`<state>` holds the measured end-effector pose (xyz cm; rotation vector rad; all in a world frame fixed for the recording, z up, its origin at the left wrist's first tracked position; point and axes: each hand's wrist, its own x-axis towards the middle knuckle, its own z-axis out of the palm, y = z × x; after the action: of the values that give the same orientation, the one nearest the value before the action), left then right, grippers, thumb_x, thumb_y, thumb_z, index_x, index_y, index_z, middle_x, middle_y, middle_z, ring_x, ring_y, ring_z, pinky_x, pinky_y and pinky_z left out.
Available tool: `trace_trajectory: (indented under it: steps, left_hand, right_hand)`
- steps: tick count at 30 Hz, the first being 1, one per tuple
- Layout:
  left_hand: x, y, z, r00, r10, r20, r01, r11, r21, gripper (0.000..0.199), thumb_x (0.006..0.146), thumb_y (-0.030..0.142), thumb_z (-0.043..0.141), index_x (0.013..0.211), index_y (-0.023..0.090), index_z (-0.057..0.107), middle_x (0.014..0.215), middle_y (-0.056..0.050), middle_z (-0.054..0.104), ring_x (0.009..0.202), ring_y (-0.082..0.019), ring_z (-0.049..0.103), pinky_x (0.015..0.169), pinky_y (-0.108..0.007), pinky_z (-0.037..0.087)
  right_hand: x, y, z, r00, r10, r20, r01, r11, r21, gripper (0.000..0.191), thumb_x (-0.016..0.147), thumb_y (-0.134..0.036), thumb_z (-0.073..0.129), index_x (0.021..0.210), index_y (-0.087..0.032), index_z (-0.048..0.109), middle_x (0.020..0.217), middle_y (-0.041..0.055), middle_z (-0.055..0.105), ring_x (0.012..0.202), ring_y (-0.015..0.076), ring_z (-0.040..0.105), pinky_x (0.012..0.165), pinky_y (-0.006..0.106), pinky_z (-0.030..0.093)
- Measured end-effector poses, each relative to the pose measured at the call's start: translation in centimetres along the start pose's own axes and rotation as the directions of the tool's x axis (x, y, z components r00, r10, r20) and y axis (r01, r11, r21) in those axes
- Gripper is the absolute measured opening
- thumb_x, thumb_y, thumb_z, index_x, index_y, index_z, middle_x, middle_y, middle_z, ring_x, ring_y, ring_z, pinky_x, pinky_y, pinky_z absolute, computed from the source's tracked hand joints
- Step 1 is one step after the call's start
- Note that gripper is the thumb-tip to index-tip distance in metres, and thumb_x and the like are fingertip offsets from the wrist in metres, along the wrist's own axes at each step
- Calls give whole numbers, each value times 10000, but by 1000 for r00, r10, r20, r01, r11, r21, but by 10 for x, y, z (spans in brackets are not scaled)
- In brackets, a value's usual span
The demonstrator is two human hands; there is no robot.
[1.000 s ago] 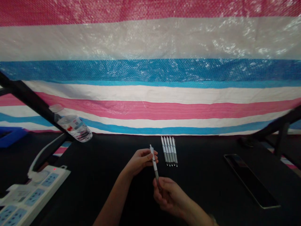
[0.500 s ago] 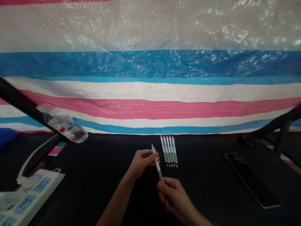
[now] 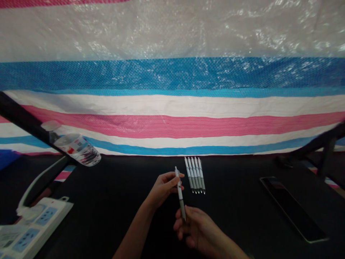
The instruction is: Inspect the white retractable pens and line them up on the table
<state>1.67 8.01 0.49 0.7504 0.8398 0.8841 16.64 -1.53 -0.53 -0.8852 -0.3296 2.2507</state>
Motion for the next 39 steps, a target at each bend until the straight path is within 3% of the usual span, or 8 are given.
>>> trace_trajectory:
  steps: [5,8,11,15,18,30,39]
  left_hand:
    - [1,0,-3,1000,12,-11,-12,1000,0,403,659,417,863,926,127,777,719,-38,649,639,-143,653,603,-236,505]
    - [2,1,-4,999,30,-39,-30,1000,4,404,666,416,859,933,124,776,714,-34,641,639,-141,650,596,-229,499]
    - [3,1,-4,999,36,-36,-36,999,17,402,675,412,853,940,120,776,721,-37,639,633,-141,645,592,-230,498]
    - [2,0,-3,998,48,-36,-47,999,28,395,685,401,848,953,119,776,730,-41,640,640,-146,647,609,-244,508]
    - [2,0,-3,998,51,-40,-50,999,18,394,682,400,851,948,119,778,720,-39,638,632,-143,643,612,-243,507]
    - [3,0,-3,997,68,-40,-68,998,-3,383,689,390,847,952,121,776,730,-33,636,625,-135,644,583,-224,492]
    - [3,1,1,991,82,-109,-87,995,-39,406,616,404,888,884,120,778,690,-22,642,581,-119,627,545,-214,478]
  right_hand:
    - [-1,0,-1,1000,-8,-7,8,1000,-22,436,756,-470,762,997,-148,595,802,69,746,622,156,696,398,158,339]
    - [-2,-1,1,1000,2,5,-2,999,-37,452,748,-513,749,946,-137,596,788,81,741,624,169,700,385,159,332]
    - [-4,-2,2,1000,1,5,-1,999,-51,411,738,-440,782,952,-155,576,812,65,739,656,168,707,398,155,329]
    - [-4,-3,1,1000,28,-4,-29,999,-32,411,790,-493,708,965,-146,574,807,76,737,635,165,705,395,159,317]
    - [-3,-1,0,1000,12,-3,-12,999,-32,416,743,-464,765,931,-169,539,763,54,732,628,179,715,387,157,330]
    - [0,0,-4,998,6,55,-4,999,-39,479,792,-516,709,1033,-136,546,864,104,753,578,169,721,346,148,358]
    - [4,8,-12,996,-3,91,15,991,-131,460,740,-471,794,844,-190,444,647,31,716,516,166,713,360,127,378]
